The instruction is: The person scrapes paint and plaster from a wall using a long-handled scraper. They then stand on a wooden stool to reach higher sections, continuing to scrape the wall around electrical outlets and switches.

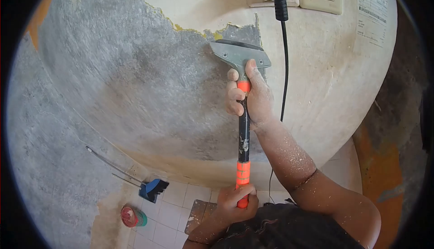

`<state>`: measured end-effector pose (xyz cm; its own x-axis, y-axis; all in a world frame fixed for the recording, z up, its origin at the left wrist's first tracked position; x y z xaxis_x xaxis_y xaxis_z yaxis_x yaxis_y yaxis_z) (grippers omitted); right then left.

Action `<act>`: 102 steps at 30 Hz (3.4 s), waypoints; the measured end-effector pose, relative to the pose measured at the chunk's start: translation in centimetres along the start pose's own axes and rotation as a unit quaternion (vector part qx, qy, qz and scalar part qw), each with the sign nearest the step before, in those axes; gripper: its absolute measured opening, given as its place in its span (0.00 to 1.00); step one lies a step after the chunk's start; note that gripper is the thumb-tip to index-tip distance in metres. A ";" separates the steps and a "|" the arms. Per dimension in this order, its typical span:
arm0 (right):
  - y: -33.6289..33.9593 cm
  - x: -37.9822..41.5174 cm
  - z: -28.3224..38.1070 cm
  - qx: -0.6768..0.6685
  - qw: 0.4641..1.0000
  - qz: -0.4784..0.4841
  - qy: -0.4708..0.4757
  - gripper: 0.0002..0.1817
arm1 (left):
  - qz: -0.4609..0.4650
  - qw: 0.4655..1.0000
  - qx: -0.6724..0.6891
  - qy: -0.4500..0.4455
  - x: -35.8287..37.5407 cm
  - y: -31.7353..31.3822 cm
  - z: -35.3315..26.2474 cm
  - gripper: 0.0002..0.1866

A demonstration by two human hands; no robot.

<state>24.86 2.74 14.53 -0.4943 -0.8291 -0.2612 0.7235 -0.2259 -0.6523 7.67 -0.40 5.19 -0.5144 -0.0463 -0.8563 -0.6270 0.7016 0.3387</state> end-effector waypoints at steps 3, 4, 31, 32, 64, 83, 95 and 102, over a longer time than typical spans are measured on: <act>0.2 0.2 -0.3 -0.017 0.999 0.042 -0.013 0.24 | 0.021 1.000 -0.006 0.013 0.1 0.0 0.2 0.11; -0.2 -0.1 -0.1 -0.018 0.999 0.044 -0.013 0.24 | 0.022 1.000 -0.011 0.003 -0.2 0.3 0.1 0.11; -3.6 -2.7 3.2 0.032 0.998 0.033 0.039 0.23 | -0.046 0.999 0.027 0.007 -3.4 2.5 0.3 0.11; -3.6 -2.6 3.1 0.033 0.998 0.035 0.039 0.23 | -0.047 0.999 0.027 0.005 -3.0 2.5 0.4 0.11; -3.2 -1.6 4.4 0.071 0.997 0.009 -0.004 0.21 | -0.025 0.997 0.061 -0.031 -4.0 -0.5 -0.2 0.11; -3.2 -1.6 4.0 0.085 0.996 0.000 -0.011 0.22 | -0.014 0.998 0.068 -0.007 -4.1 0.2 -1.0 0.09; -3.6 -1.4 4.3 0.096 0.995 -0.017 0.007 0.21 | -0.001 0.996 0.084 0.001 -3.9 0.7 -0.4 0.09; -2.9 -1.0 3.3 0.114 0.993 -0.007 -0.035 0.21 | 0.018 0.994 0.108 -0.003 -3.6 -0.2 -1.5 0.10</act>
<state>24.80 2.55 19.04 -0.4756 -0.8572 -0.1975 0.8109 -0.3402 -0.4762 8.78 -1.45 8.78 -0.5309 -0.0142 -0.8473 -0.4670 0.8393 0.2785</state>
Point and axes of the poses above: each hand's wrist, its own x-axis away from the middle knuckle, its own y-axis out of the back of the hand, z = x × y, the point moved 6 cm from there along -x, towards the middle knuckle, and after that the axes turned 12 degrees about -y, right-handed, at the moved point
